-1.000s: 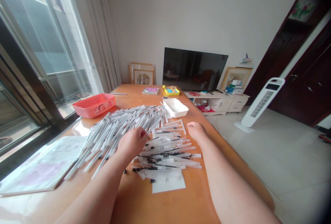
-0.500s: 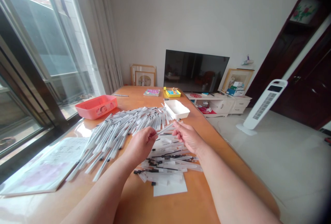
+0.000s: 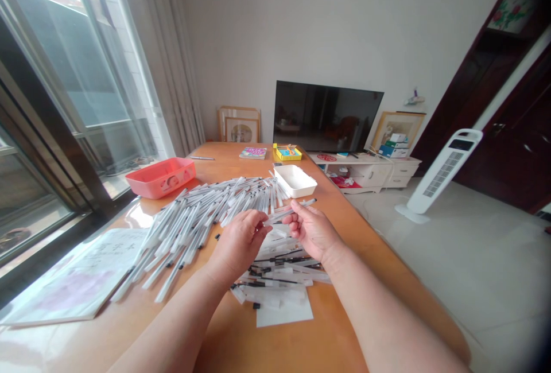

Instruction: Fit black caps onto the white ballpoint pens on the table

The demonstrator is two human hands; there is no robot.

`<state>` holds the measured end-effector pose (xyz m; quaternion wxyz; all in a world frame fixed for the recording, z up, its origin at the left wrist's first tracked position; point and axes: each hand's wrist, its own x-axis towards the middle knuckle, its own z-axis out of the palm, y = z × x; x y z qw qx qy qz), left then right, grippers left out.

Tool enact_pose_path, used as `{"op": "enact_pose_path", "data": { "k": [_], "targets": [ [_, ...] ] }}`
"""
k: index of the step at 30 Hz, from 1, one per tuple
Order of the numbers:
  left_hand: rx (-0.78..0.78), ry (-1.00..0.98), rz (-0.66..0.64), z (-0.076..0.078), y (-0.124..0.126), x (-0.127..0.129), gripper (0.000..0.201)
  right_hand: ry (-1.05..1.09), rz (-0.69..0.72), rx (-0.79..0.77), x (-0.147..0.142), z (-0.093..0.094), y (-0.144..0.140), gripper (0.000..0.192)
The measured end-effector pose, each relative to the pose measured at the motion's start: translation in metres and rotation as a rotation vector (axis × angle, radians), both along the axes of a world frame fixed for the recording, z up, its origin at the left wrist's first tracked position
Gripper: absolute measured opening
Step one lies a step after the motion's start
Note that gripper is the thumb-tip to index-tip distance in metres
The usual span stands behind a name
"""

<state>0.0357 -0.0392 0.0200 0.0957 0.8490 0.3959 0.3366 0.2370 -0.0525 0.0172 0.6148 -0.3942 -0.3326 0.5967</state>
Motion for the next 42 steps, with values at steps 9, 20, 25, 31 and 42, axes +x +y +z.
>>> {"op": "enact_pose_path", "data": {
  "k": [9,20,25,31,42],
  "targets": [
    [-0.029,0.043,-0.011,0.008,-0.005,0.001,0.031,-0.008,-0.057,0.036,-0.006,0.005,-0.003,0.032],
    [-0.645,-0.357,-0.149,0.015,-0.009,0.005,0.048,-0.014,0.016,0.153,-0.007,0.007,-0.007,0.034],
    [-0.371,-0.233,-0.058,0.002,-0.005,0.004,0.039,-0.038,-0.054,0.12,-0.008,0.006,-0.005,0.037],
    [-0.043,-0.044,-0.044,0.003,-0.005,0.005,0.026,-0.05,-0.051,0.124,-0.01,0.006,-0.006,0.04],
    [-0.442,-0.344,0.001,0.011,-0.003,-0.002,0.048,0.055,-0.149,0.172,0.012,0.012,-0.001,0.032]
  ]
}}
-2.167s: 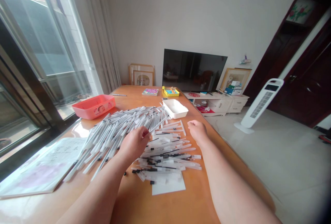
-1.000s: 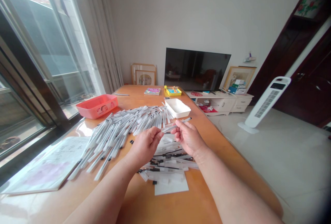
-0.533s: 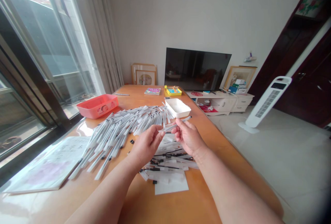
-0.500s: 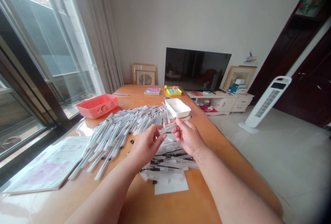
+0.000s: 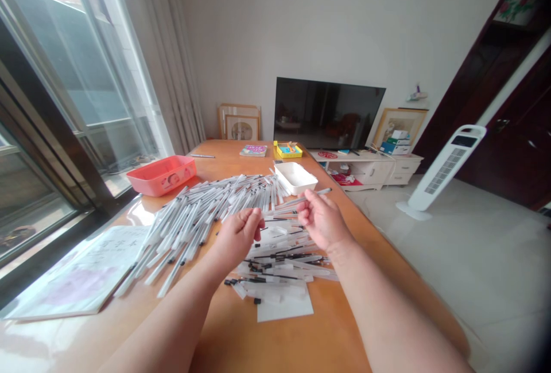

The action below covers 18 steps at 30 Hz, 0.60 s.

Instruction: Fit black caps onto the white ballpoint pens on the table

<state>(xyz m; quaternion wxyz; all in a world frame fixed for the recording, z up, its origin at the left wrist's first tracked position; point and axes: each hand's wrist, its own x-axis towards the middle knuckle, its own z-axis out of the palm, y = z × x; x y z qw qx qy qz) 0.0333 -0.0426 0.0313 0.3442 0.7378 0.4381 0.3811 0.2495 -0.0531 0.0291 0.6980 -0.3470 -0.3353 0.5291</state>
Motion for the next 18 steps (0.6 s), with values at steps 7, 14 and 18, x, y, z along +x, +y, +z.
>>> {"op": "enact_pose_path", "data": {
  "k": [7,14,18],
  "targets": [
    [-0.068,0.029,0.054,-0.013,0.017,-0.011,0.043,-0.166,-0.116,0.001,0.011,-0.01,0.008,0.038],
    [0.023,0.078,0.112,-0.026,0.023,-0.008,0.05,-0.522,-0.146,0.004,0.001,-0.023,0.008,0.045],
    [0.111,0.029,0.099,-0.024,0.018,-0.004,0.044,-0.88,-0.19,0.091,-0.001,-0.023,0.003,0.039]
  ]
}}
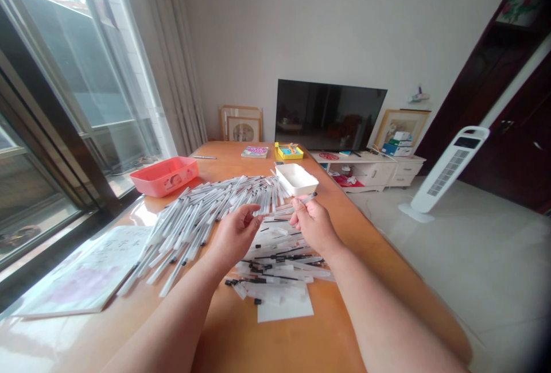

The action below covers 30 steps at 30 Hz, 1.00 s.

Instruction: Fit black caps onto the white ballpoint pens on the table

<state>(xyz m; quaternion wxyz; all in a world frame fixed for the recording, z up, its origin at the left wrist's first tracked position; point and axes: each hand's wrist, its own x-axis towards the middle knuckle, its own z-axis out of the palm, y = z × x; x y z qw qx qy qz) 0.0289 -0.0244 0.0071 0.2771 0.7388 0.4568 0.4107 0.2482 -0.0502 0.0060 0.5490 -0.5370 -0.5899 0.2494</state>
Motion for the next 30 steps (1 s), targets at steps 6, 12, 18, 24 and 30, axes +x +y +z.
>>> {"op": "enact_pose_path", "data": {
  "k": [6,12,18,24,30],
  "targets": [
    [0.124,0.076,-0.08,0.009,-0.016,0.01,0.036,-0.658,-0.1,-0.018,-0.013,0.009,-0.012,0.02],
    [0.193,0.256,-0.085,0.018,-0.032,0.018,0.042,-0.963,-0.151,-0.209,-0.024,0.016,-0.015,0.025],
    [0.196,0.301,-0.086,0.015,-0.034,0.02,0.028,-0.926,-0.102,-0.115,-0.027,0.016,-0.02,0.033],
    [0.117,0.201,-0.033,0.015,-0.027,0.017,0.025,-0.699,-0.076,0.01,-0.024,0.009,-0.016,0.043],
    [-0.134,-0.237,0.015,0.01,-0.013,0.014,0.029,-0.197,-0.104,0.139,-0.028,0.009,-0.018,0.016]
  ]
}}
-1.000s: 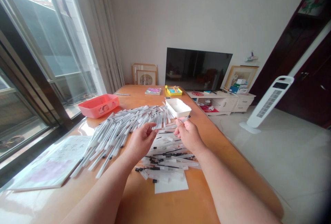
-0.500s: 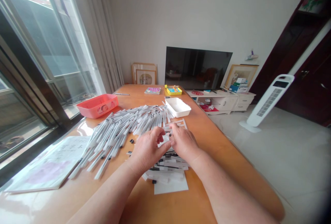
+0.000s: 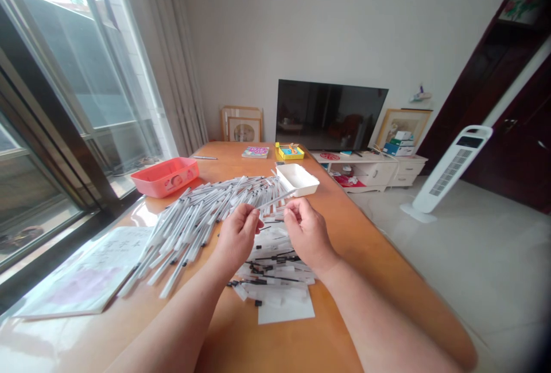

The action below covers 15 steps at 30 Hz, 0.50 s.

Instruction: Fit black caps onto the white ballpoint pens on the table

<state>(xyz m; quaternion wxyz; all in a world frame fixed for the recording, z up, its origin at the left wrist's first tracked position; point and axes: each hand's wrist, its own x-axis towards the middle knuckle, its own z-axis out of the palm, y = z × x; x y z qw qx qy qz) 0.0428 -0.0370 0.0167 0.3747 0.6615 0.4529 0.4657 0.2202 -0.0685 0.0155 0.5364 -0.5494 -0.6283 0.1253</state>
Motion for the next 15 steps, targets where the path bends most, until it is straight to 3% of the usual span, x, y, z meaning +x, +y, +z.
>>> {"op": "enact_pose_path", "data": {
  "k": [4,8,11,15],
  "targets": [
    [-0.075,-0.117,-0.112,0.008,-0.003,-0.001,0.03,0.507,0.208,-0.263,-0.001,0.004,0.002,0.039],
    [-0.116,-0.087,-0.245,0.016,-0.011,0.001,0.029,0.901,0.394,-0.312,0.002,0.006,0.007,0.045],
    [-0.139,-0.09,-0.305,0.016,-0.013,0.0,0.03,0.99,0.472,-0.315,0.004,0.008,0.008,0.039],
    [-0.146,-0.102,-0.268,0.013,-0.013,-0.002,0.038,0.978,0.546,-0.294,0.003,0.01,0.004,0.033]
  ]
}}
